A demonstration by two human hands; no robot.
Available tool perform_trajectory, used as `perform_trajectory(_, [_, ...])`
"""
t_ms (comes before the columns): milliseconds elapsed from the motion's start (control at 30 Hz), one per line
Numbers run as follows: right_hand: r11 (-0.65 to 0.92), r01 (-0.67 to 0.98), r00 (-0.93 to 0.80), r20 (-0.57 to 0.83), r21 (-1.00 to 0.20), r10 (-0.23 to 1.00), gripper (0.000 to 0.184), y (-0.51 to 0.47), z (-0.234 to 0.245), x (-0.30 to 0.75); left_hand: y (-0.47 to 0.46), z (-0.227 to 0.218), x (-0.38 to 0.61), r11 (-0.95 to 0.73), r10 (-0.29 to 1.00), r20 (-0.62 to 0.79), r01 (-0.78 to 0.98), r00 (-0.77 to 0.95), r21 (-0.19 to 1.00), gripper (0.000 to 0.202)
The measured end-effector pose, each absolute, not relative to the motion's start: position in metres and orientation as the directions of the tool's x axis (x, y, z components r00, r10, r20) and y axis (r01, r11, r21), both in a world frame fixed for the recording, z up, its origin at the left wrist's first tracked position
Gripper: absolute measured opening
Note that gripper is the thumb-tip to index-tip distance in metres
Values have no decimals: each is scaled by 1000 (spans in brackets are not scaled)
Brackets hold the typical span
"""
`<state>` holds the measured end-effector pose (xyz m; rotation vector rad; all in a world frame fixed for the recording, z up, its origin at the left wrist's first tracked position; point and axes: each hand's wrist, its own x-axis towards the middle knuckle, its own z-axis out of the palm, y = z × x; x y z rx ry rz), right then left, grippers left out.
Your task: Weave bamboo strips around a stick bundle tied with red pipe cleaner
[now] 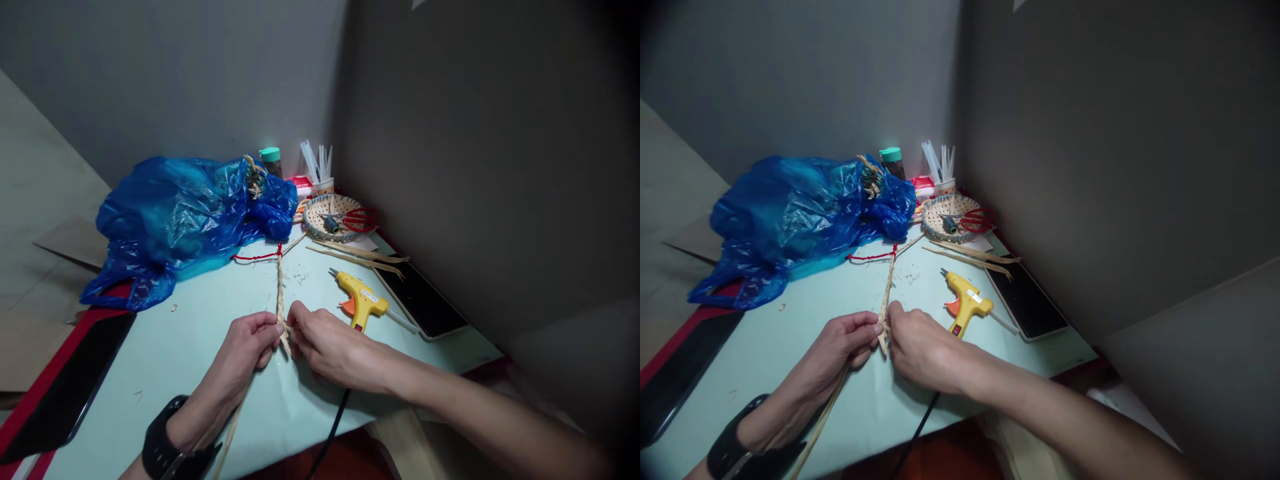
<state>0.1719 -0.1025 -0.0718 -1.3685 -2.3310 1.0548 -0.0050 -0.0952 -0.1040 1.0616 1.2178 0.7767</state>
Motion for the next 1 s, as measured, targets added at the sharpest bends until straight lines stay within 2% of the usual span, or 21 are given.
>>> perform_trajectory(100, [382,653,-607,-150,-654,781,20,-87,-58,180,-94,-105,-9,347,911,-356,80,210,935,21])
perform_trajectory(200, [446,637,-610,-57,-629,790,27,-53,-50,187,-94,-105,-10,353,911,-365,95,191,931,23])
perform_trajectory(267, [440,680,-545,-3,-586,839,24,-24,-51,188,-93,-105,-9,348,914,-362,105,184,932,25])
perform_trajectory(367, [387,790,-458,-38,-476,888,24,19,-61,181,-94,-104,-6,353,909,-370,122,190,928,26])
perform_trajectory(600, [384,849,-404,24,-364,914,26,62,-79,162,-93,-103,-8,352,904,-375,142,205,925,24])
perform_trajectory(733, [421,839,-429,57,-345,902,30,68,-77,163,-92,-101,-9,348,904,-373,147,207,926,25])
perform_trajectory(1000, [523,754,-571,-1,-398,821,24,32,-68,174,-93,-104,-12,400,887,-400,51,229,915,24])
